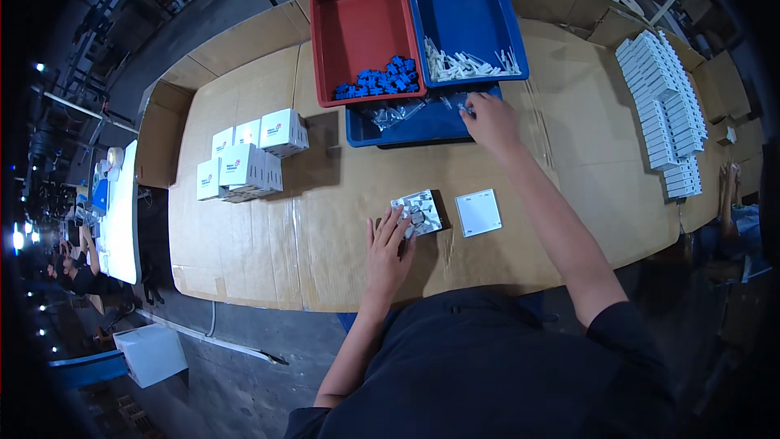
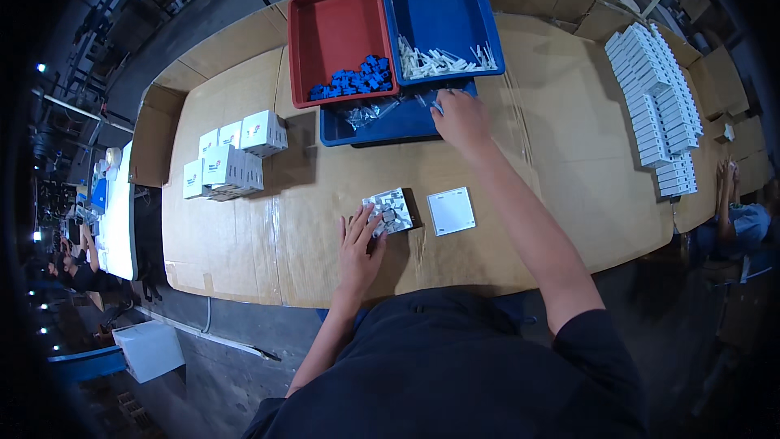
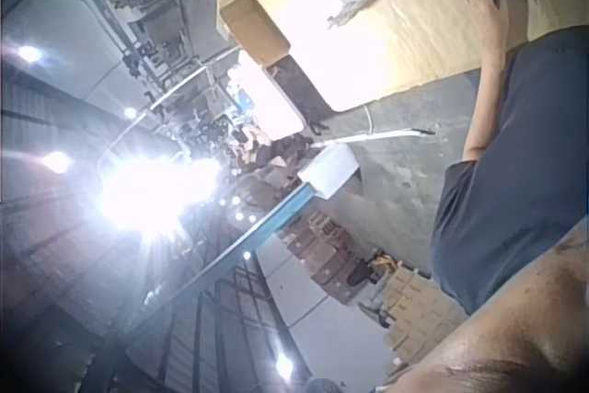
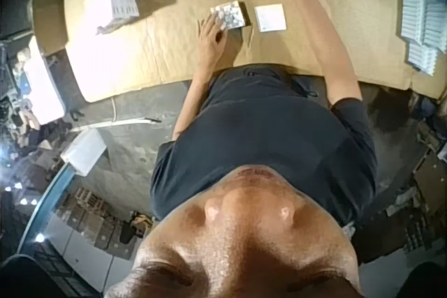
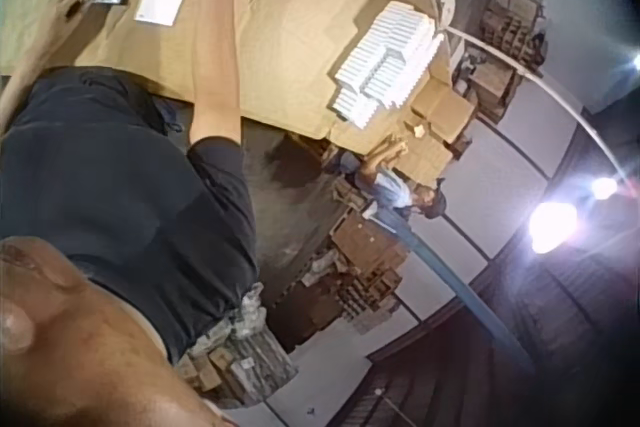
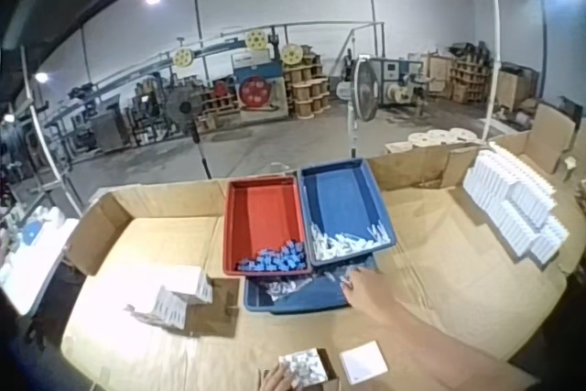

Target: The person assembles small electronic components by placing blue and white connectors and circuit boards into plastic bags by hand, then putting the filled plastic bags into white cardboard boxes.

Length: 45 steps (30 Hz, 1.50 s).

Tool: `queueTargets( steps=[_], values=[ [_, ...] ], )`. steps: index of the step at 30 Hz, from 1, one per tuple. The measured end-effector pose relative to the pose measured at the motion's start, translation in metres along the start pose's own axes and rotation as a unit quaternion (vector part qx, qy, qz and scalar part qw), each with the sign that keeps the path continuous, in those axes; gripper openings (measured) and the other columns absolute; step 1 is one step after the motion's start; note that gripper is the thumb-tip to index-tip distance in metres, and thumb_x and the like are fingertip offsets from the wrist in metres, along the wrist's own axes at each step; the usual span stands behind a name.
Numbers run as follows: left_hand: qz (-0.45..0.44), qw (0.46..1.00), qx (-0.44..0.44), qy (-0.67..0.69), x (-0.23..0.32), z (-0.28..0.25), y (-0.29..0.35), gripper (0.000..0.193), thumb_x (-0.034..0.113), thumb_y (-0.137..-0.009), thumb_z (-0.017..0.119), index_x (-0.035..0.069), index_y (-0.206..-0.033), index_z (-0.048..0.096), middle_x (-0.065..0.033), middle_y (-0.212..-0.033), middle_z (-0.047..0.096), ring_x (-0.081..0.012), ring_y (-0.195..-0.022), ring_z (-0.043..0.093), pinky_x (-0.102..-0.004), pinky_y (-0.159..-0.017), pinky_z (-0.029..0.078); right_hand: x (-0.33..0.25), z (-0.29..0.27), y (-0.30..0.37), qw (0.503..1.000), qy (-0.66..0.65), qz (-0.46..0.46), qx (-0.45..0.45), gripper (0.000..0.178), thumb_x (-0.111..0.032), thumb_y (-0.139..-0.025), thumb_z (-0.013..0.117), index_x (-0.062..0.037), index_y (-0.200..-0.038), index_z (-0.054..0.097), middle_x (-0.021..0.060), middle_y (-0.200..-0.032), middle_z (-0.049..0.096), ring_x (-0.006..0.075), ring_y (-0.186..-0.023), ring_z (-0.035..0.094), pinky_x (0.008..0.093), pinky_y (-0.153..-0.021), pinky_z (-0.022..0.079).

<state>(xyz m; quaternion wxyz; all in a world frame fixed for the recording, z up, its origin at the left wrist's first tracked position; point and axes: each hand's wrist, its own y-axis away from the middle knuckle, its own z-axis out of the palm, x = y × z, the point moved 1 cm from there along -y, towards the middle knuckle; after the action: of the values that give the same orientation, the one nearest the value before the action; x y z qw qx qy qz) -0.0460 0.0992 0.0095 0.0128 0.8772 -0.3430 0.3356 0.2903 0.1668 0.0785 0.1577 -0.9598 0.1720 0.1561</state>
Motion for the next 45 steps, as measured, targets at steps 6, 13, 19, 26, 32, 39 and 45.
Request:
queueTargets(
  steps=[6, 13, 19, 26, 32, 39, 45],
  values=[
    [0.014, 0.996, 0.066, 0.049, 0.002, -0.005, 0.003, 0.045, 0.016, -0.092, 0.073, 0.008, -0.135, 0.066, -0.0148, -0.150, 0.055, -0.0382, -0.147, 0.044, -0.0559, -0.123, 0.029, 0.017, 0.040, -0.032, 0.982, 0.147, 0.050, -0.112, 0.025, -0.028, -0.084, 0.078, -0.0078, -0.098, 0.074, 0.0159, -0.097, 0.076, 0.0344, -0.098, 0.074, 0.0470, -0.084, 0.058],
    [0.001, 0.990, 0.095, 0.103, 0.000, -0.012, 0.001, 0.044, 0.019, -0.089, 0.076, 0.004, -0.130, 0.067, -0.0163, -0.141, 0.058, -0.0417, -0.142, 0.045, -0.0554, -0.117, 0.036, 0.021, 0.020, -0.023, 0.996, -0.007, 0.077, -0.051, 0.018, -0.021, -0.084, 0.077, -0.0043, -0.090, 0.074, 0.0209, -0.095, 0.075, 0.0368, -0.088, 0.074, 0.0451, -0.080, 0.058],
    [-0.031, 0.976, 0.131, 0.171, 0.015, -0.020, -0.012, 0.039, 0.009, -0.092, 0.070, 0.003, -0.130, 0.067, -0.0166, -0.137, 0.061, -0.0360, -0.134, 0.054, -0.0453, -0.111, 0.045, 0.001, -0.032, 0.037, 0.796, -0.558, 0.135, -0.191, 0.012, -0.011, -0.094, 0.073, -0.0009, -0.100, 0.070, 0.0097, -0.091, 0.073, 0.0199, -0.080, 0.073, 0.0354, -0.074, 0.059],
    [-0.142, 0.800, 0.040, 0.582, 0.064, -0.032, -0.060, 0.028, 0.019, -0.110, 0.056, 0.001, -0.130, 0.066, -0.0079, -0.115, 0.067, -0.0096, -0.096, 0.061, -0.0258, -0.085, 0.049, -0.030, -0.040, 0.117, 0.634, -0.699, 0.145, -0.298, 0.011, -0.007, -0.097, 0.073, -0.0011, -0.105, 0.068, 0.0085, -0.093, 0.074, 0.0182, -0.077, 0.074, 0.0320, -0.071, 0.062],
    [-0.150, 0.865, 0.042, 0.476, 0.063, -0.024, -0.066, 0.020, 0.017, -0.104, 0.067, -0.001, -0.111, 0.072, -0.0015, -0.091, 0.071, -0.0069, -0.084, 0.062, -0.0245, -0.076, 0.049, -0.039, -0.029, 0.130, 0.630, -0.673, 0.223, -0.318, 0.012, -0.011, -0.097, 0.074, -0.0013, -0.101, 0.068, 0.0076, -0.090, 0.073, 0.0188, -0.076, 0.075, 0.0341, -0.070, 0.063],
    [-0.170, 0.903, 0.080, 0.386, 0.057, -0.036, -0.060, 0.019, 0.019, -0.102, 0.071, 0.001, -0.108, 0.073, 0.0037, -0.073, 0.059, -0.0036, -0.069, 0.051, -0.0228, -0.062, 0.040, -0.054, -0.034, 0.133, 0.634, -0.681, 0.191, -0.313, 0.011, -0.001, -0.093, 0.076, -0.0013, -0.099, 0.066, 0.0073, -0.089, 0.072, 0.0171, -0.080, 0.074, 0.0321, -0.071, 0.062],
    [0.078, 0.982, 0.134, 0.106, 0.079, -0.069, -0.064, 0.064, 0.026, -0.070, 0.094, 0.010, -0.126, 0.067, -0.0076, -0.118, 0.068, -0.0269, -0.115, 0.061, -0.0412, -0.100, 0.044, -0.055, -0.035, 0.135, 0.651, -0.660, 0.202, -0.316, 0.007, -0.007, -0.097, 0.072, -0.0032, -0.097, 0.066, 0.0059, -0.089, 0.072, 0.0151, -0.080, 0.073, 0.0297, -0.069, 0.059]
  ],
)
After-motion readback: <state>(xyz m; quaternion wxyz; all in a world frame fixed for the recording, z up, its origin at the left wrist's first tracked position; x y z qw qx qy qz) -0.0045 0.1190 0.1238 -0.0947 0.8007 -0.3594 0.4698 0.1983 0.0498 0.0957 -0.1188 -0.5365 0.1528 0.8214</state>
